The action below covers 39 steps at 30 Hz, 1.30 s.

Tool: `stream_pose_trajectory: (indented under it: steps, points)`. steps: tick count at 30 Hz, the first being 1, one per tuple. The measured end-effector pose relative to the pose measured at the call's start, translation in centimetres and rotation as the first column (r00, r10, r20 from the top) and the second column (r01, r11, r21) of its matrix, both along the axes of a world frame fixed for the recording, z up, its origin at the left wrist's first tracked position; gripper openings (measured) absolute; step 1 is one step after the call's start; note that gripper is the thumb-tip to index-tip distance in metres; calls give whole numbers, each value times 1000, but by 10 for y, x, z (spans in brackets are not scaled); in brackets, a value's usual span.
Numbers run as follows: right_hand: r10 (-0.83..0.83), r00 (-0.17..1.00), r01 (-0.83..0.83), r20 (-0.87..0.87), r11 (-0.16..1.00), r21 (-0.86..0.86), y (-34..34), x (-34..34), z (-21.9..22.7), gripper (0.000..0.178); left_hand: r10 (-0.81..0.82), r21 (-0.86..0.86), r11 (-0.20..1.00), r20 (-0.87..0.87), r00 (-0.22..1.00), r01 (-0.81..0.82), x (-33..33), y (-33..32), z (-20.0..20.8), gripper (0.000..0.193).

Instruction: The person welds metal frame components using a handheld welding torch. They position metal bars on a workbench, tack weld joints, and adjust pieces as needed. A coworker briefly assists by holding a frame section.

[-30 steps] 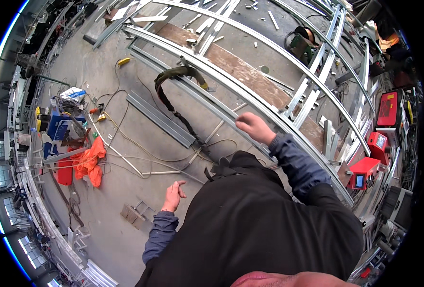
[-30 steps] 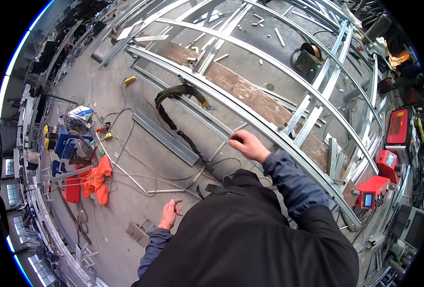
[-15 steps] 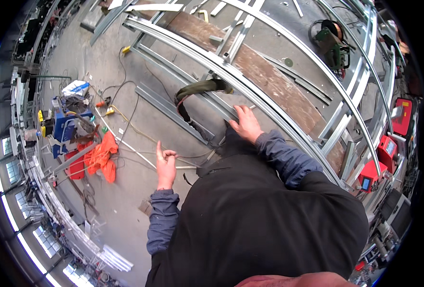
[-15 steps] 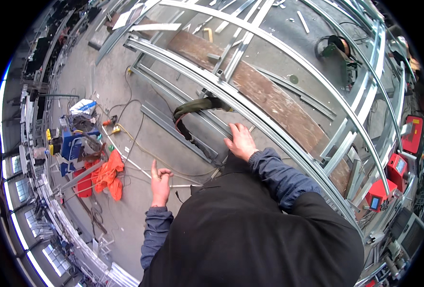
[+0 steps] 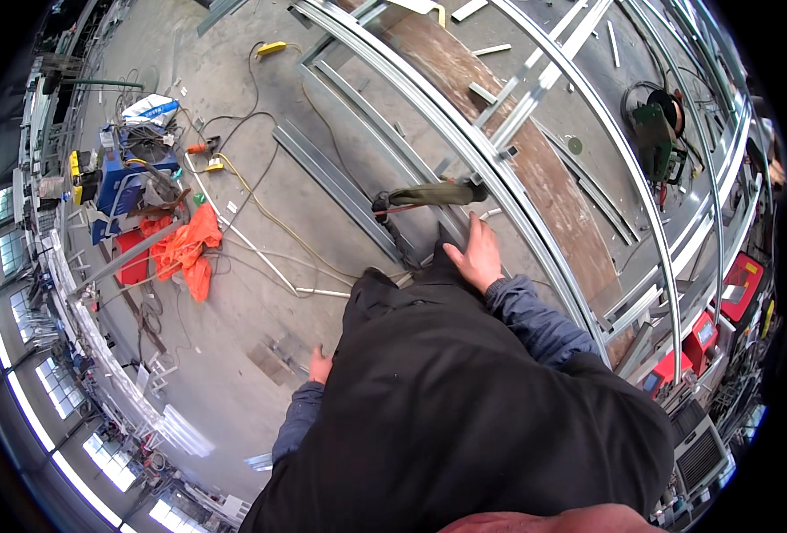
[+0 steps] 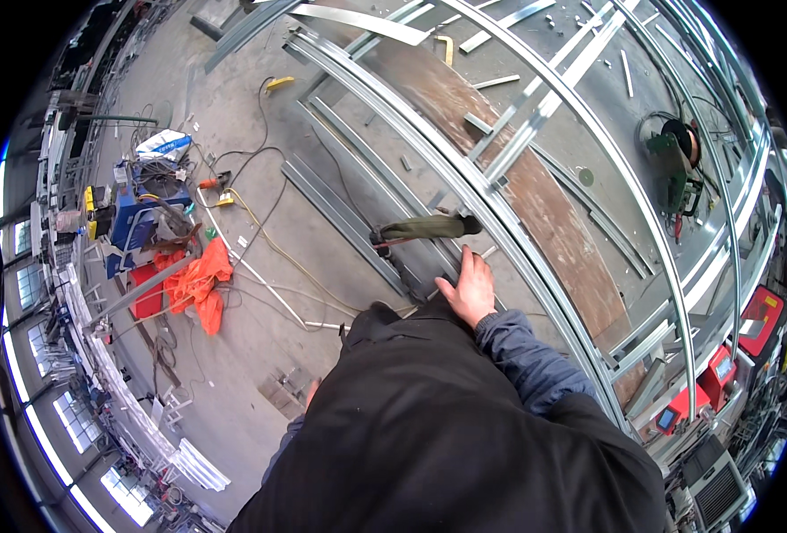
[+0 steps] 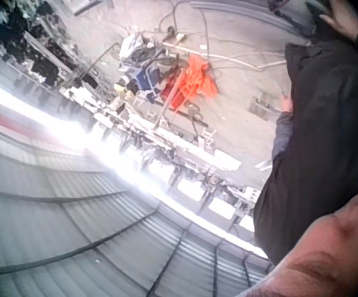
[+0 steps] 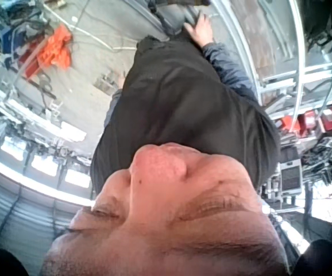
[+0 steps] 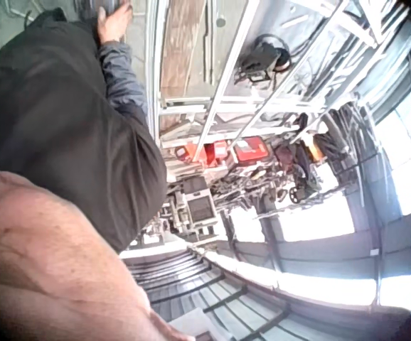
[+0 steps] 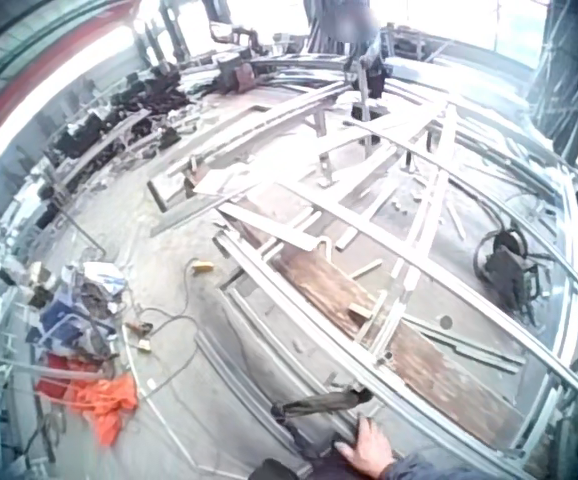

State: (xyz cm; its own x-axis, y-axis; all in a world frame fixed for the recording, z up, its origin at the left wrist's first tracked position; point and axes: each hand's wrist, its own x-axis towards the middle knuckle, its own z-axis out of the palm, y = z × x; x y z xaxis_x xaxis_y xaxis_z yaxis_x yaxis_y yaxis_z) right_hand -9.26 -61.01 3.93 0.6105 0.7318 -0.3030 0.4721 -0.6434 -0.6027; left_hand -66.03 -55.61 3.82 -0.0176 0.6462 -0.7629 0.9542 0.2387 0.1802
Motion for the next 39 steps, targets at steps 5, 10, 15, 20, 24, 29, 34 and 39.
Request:
stream_pose_trajectory:
  steps: [5, 10, 15, 20, 24, 29, 34, 39]
  points:
    - [3, 986, 25, 170, 987, -159, 8, -15, -16, 102, -26, -4, 1000, -9, 1000, 26, -74, 56, -11, 80]
    - [4, 932, 91, 362, 965, -245, 12, -27, -37, 100, 109, -43, 994, 103, 989, -105, -126, 176, -35, 81]
    - [-68, 918, 210, 390, 919, -334, 20, -35, -45, 102, 294, -109, 955, 243, 924, -275, -177, 311, -56, 82]
    - [-115, 919, 252, 378, 907, -337, 26, -37, -45, 97, 321, -60, 943, 429, 844, -328, -211, 388, -26, 84]
    - [-146, 916, 284, 374, 894, -346, 26, -37, -46, 97, 384, -110, 921, 420, 822, -374, -222, 390, -9, 86]
    - [-157, 910, 295, 383, 896, -332, 29, -38, -46, 97, 415, -267, 899, 264, 871, -348, -227, 358, -17, 85]
    - [-152, 906, 300, 394, 889, -346, 30, -41, -46, 95, 350, -248, 927, 308, 885, -280, -197, 370, -19, 82]
    - [-179, 892, 324, 414, 893, -313, 27, -45, -44, 94, 293, -141, 956, 350, 890, -259, -144, 403, -16, 84]
